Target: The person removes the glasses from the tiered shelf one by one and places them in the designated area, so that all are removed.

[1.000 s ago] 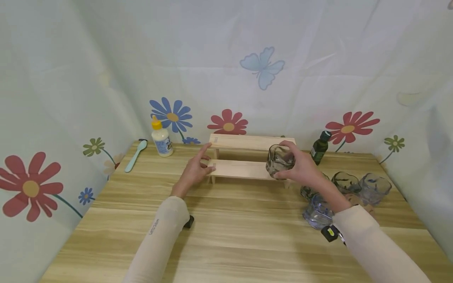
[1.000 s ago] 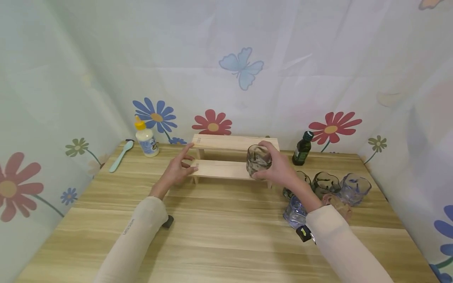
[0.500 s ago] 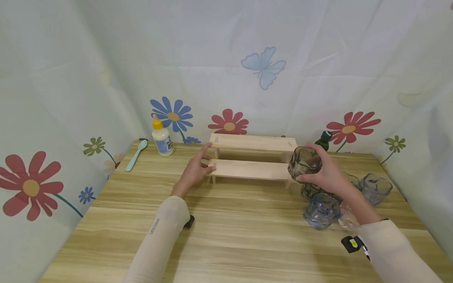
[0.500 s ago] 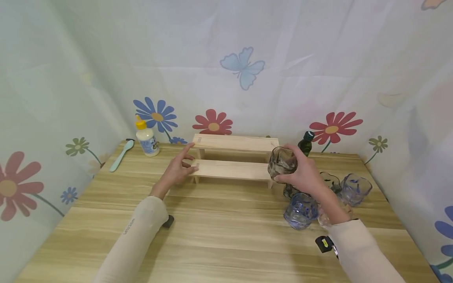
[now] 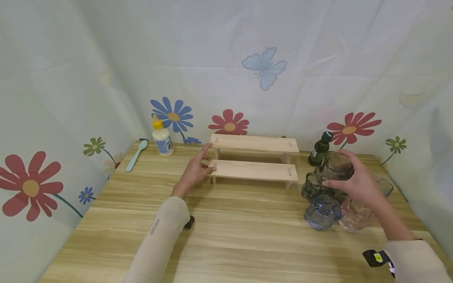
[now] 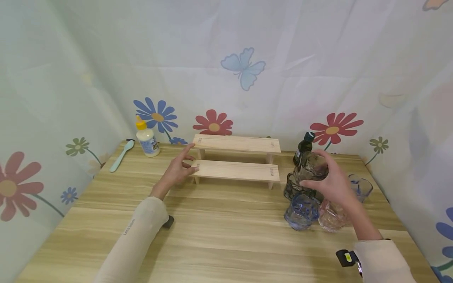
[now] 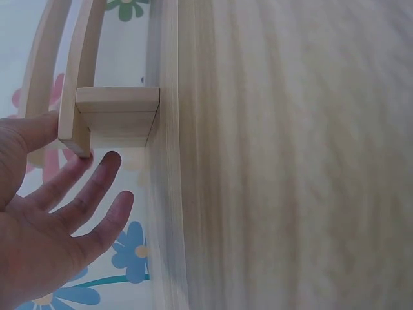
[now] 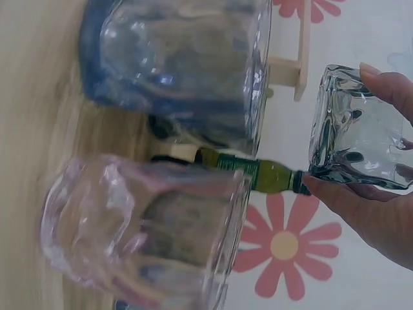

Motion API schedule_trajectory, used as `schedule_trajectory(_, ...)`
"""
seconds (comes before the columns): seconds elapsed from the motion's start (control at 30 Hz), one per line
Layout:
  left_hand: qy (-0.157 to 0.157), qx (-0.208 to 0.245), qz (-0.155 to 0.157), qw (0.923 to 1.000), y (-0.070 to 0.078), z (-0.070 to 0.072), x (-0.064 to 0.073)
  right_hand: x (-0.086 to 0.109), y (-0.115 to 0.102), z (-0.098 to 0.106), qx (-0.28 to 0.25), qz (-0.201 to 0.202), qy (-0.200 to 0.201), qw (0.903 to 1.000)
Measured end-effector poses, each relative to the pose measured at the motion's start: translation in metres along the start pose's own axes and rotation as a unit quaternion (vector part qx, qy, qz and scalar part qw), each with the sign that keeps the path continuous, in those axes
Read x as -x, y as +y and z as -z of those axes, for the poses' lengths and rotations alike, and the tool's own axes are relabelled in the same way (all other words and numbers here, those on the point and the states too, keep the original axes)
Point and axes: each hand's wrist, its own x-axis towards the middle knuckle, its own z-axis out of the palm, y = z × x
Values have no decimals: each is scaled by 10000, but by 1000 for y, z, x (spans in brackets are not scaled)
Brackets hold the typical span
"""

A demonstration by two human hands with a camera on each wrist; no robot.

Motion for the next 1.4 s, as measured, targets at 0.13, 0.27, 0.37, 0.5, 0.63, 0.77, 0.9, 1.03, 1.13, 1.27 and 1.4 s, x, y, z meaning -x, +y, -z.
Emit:
schedule_trajectory(0.13,42,32,-114,9999,-1,0,0,5,13,6,-45,-16,169,9998)
schedule_trajectory(0.27,42,50,-155,9999,-2,0,0,11,25,13,-116,53,308,9994)
schedule_trajectory(0.37,26,72,-158,9998,-2,0,0,17,33,18,-39,52,422,9991)
schedule_trajectory(0.5,9,92,-154,9998,-1,0,1,25,43,26,267,-199,496,9982)
schedule_trajectory(0.63,15,59,-168,9998,0,1,0,33,52,33,501,-544,564,9957)
schedule_trajectory(0.77,25,56,-128,9999,0,1,0,40,61,38,627,-792,689,9925)
schedule_trajectory(0.9,18,21,-84,10000,-1,0,0,46,71,40,729,-1021,776,9891)
schedule_trajectory(1.03,45,-19,-84,10000,0,1,0,54,80,42,715,-1182,871,9866)
schedule_trajectory(1.13,50,-15,-57,10000,0,1,0,60,84,45,679,-1293,935,9849)
schedule_trajectory(1.27,30,-11,-47,10000,1,1,1,66,91,47,569,-1496,1012,9819)
schedule_trajectory(1.4,22,-6,-73,10000,0,1,1,72,100,48,329,-1562,1128,9807)
